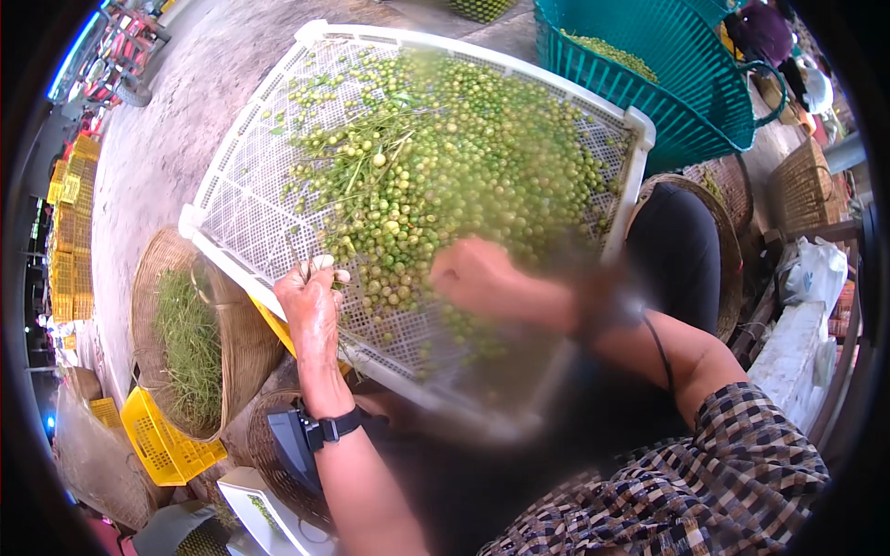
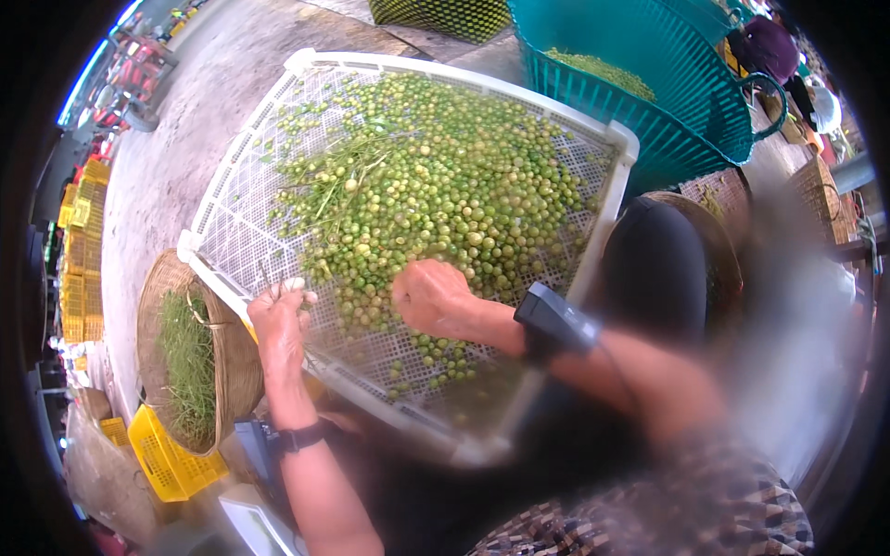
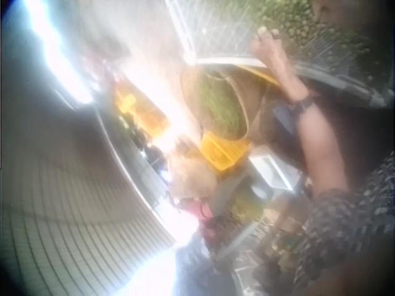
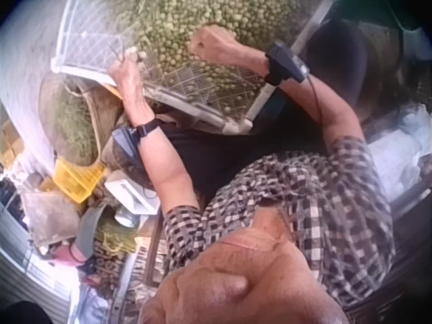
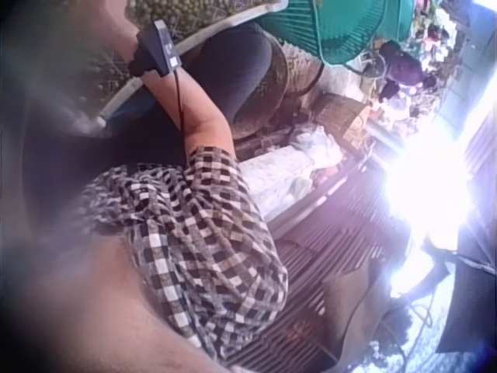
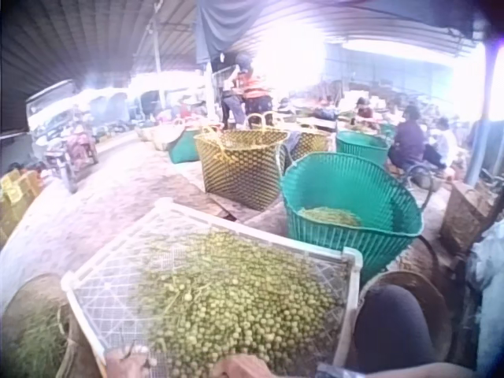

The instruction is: Strip small green berries or peppercorns from stems into a tray.

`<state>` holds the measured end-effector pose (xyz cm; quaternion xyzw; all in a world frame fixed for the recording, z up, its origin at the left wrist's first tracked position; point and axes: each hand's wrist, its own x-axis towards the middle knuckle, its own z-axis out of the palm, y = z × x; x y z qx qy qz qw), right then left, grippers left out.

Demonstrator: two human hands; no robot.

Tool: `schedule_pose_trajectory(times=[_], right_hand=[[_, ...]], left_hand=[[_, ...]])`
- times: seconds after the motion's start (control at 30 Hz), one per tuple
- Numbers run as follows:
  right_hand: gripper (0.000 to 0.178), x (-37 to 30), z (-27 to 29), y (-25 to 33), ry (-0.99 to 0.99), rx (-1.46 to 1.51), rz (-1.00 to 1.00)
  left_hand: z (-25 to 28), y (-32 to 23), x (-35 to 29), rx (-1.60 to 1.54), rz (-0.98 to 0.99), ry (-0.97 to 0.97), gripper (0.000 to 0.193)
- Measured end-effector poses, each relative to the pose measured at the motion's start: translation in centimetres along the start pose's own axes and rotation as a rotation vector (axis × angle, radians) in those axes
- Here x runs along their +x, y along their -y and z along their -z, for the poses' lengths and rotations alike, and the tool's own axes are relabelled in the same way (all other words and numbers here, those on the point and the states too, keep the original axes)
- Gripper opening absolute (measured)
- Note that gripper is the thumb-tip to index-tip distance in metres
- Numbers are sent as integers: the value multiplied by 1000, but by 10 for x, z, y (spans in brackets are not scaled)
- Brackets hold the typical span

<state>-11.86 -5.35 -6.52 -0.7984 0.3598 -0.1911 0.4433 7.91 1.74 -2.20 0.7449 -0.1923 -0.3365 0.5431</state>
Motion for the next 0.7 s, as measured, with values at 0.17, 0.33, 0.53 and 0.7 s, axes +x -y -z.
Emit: schedule_pose_trajectory(times=[0.17, 0.33, 0.53, 0.7], right_hand=[[7, 19, -2, 19, 18, -311, -23], [5, 70, 2, 28, -177, -420, 291], [14, 116, 36, 10, -206, -784, 379], [14, 111, 48, 20, 334, -861, -26]], left_hand=[[2, 41, 31, 445, -324, -52, 25], [-7, 94, 46, 666, -489, -101, 30], [-38, 47, 27, 282, -238, 69, 19], [-34, 20, 11, -136, 91, 191, 10]])
